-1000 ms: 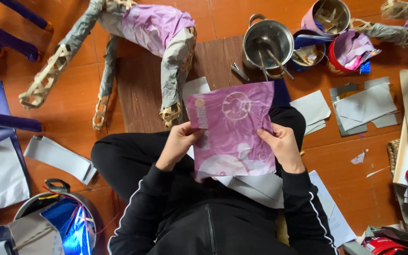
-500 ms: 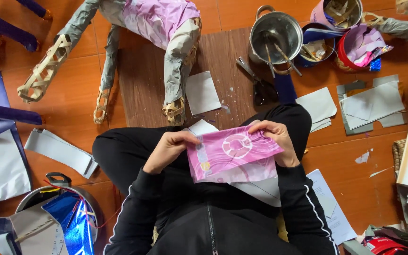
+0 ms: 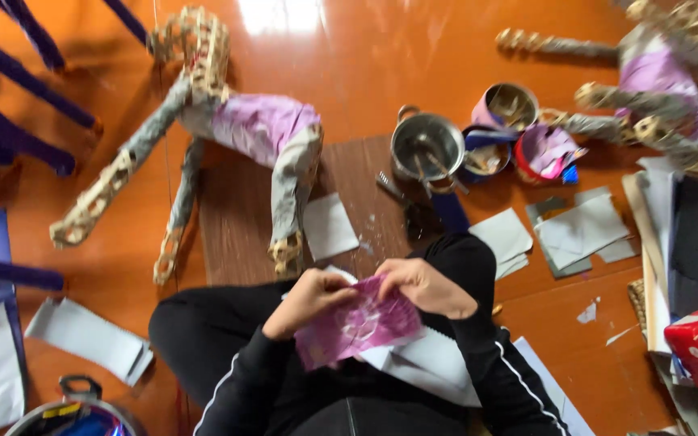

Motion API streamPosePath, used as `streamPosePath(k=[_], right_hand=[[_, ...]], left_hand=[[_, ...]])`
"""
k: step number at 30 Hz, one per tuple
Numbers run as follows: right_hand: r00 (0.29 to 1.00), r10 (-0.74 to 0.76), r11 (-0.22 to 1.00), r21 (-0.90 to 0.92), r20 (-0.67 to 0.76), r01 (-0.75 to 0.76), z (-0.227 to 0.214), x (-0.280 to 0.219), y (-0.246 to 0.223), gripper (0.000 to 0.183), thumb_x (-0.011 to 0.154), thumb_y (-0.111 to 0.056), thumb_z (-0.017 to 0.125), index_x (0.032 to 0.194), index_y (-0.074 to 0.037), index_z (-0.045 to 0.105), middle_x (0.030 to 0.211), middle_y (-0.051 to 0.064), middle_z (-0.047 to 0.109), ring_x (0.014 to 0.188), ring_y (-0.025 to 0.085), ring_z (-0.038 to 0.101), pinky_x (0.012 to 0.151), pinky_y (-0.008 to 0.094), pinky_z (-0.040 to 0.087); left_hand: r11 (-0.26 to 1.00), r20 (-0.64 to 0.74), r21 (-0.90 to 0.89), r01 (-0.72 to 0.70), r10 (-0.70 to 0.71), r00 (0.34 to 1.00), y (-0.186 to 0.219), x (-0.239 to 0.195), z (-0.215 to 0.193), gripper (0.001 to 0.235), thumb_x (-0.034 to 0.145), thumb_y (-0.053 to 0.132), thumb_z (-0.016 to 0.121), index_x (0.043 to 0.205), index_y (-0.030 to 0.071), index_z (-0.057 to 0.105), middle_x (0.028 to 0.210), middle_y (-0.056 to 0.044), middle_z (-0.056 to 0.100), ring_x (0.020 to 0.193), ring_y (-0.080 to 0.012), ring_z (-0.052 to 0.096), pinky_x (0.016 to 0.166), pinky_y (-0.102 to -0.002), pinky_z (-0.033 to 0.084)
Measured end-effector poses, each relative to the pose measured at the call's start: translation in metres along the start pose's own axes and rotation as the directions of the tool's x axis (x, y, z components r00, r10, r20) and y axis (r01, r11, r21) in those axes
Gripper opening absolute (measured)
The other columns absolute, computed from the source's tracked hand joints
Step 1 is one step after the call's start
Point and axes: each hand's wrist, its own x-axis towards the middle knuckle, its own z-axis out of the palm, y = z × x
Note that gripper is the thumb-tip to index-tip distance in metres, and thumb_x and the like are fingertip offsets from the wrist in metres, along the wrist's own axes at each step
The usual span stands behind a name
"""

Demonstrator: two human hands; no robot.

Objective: Decorating a paper-mache giraffe figure by wrapping its legs with blue and gold decorative paper.

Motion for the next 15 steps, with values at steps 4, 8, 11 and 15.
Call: streamPosePath(k=[4,8,11,15], right_hand=[[0.999,0.035,0.949,-0.312,-0.015,-0.038,-0.01,-0.001,0.002,0.034,0.074,0.016,0.045,0.072,-0.006,0.071,0.109,0.006,0.073,0.099,0.023,0.067,0.086,0.032,0.051],[0.996,-0.025,0.87,-0.488,0.081,0.061,0.012,0.015,-0.031,0.039,0.082,0.0,0.062,0.121,-0.003,0.061,0.126,0.015,0.062,0.119,0.034,0.058,0.101,0.044,0.046],[0.986,0.065,0.766,-0.641,0.154,0.05,0.035,0.005,0.018,0.047,0.09,-0.005,0.057,0.137,0.0,0.052,0.118,0.021,0.064,0.114,0.033,0.06,0.097,0.045,0.049],[0.935,0.32,0.617,-0.782,0.151,-0.085,0.022,0.017,0.059,0.019,0.091,-0.031,0.053,0.098,-0.028,0.07,0.068,0.007,0.07,0.059,0.031,0.067,0.047,0.043,0.048]], left_hand=[[0.969,-0.073,0.247,0.021,-0.003,0.997,-0.011,-0.008,-0.005,0.007,0.084,0.024,0.073,0.085,0.02,0.079,0.07,-0.002,0.077,0.073,-0.0234,0.075,0.066,-0.035,0.056],[0.84,-0.07,0.542,-0.002,0.048,0.996,-0.038,-0.005,0.016,0.009,0.083,0.038,0.071,0.087,0.032,0.075,0.073,0.004,0.076,0.075,-0.0286,0.072,0.067,-0.044,0.057],[0.791,-0.037,0.611,-0.037,0.075,0.996,-0.041,-0.011,0.012,0.008,0.084,0.038,0.069,0.088,0.033,0.074,0.073,0.003,0.075,0.072,-0.0309,0.071,0.066,-0.045,0.057],[0.897,-0.034,0.442,-0.021,0.041,0.999,-0.019,-0.041,-0.022,0.009,0.085,0.021,0.067,0.089,0.017,0.074,0.077,-0.013,0.076,0.076,-0.0403,0.07,0.065,-0.056,0.054]])
